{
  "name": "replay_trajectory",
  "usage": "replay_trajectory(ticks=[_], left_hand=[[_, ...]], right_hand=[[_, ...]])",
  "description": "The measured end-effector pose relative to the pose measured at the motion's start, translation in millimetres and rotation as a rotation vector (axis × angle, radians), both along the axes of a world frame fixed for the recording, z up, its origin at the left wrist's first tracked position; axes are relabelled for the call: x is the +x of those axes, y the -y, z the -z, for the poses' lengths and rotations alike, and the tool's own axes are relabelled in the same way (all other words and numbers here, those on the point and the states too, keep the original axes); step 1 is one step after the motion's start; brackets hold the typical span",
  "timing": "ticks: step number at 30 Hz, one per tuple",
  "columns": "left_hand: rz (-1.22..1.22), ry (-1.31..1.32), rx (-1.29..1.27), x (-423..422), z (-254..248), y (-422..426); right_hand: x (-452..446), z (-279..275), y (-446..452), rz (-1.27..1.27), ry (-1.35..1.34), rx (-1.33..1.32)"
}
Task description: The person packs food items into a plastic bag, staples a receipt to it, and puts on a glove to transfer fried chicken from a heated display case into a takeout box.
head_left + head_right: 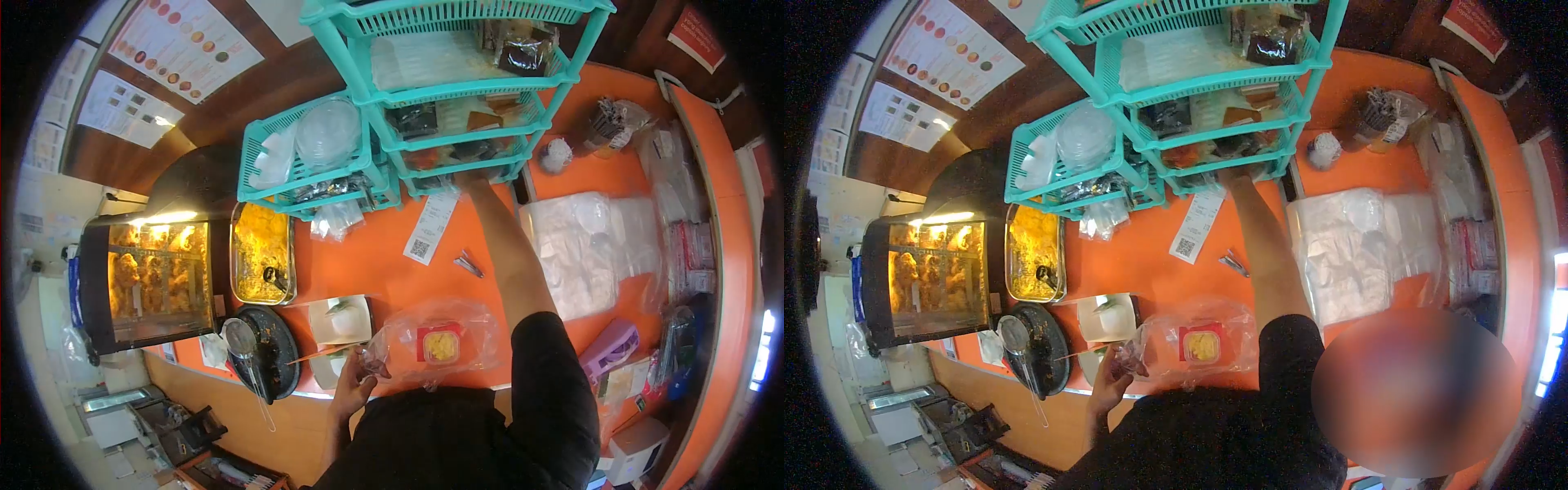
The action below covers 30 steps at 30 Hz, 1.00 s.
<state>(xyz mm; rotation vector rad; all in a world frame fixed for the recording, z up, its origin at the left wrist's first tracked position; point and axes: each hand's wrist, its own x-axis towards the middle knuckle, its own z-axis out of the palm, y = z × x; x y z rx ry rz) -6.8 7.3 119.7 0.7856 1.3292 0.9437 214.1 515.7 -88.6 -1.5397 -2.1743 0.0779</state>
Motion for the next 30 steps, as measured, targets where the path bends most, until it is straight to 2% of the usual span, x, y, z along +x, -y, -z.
replay_trajectory(ticks=[6, 11, 13, 14, 16, 20, 23, 25, 26, 28, 29, 30], left_hand=[[-0.055, 0.033, 0.034, -3, 3, 4], [0.025, -0.038, 0.01, 0, -11, -4], [-0.051, -0.042, -0.016, 5, -17, -9], [-0.047, -0.032, -0.014, 6, -12, -8], [-0.083, 0.0, 0.012, 4, 0, -7], [-0.021, 0.017, 0.09, 9, -6, -15], [-0.017, 0.053, 0.091, 10, -8, -14], [-0.021, 0.042, 0.053, 10, -12, -13], [-0.022, 0.046, 0.06, 9, -10, -13], [-0.029, 0.075, 0.091, 6, -5, -10], [-0.032, 0.083, 0.092, 6, -5, -9], [-0.033, 0.071, 0.082, 6, -5, -10]], right_hand=[[-13, -1, 1, -0.021, 0.065, 0.009], [4, -15, 27, -0.119, 0.151, 0.034], [22, -43, 53, -0.124, -0.214, -0.153], [28, -39, 61, -0.12, -0.205, -0.151], [46, -8, 68, -0.186, -0.367, -0.087], [73, 0, 84, -0.08, -0.191, -0.021], [85, -3, 92, -0.07, -0.052, -0.101], [92, -29, 106, -0.206, 0.216, 0.177], [92, -39, 113, -0.207, 0.221, 0.183], [90, -58, 126, -0.239, -0.031, 0.193], [86, -65, 129, -0.242, -0.023, 0.192], [80, -69, 133, -0.11, -0.187, 0.175]])
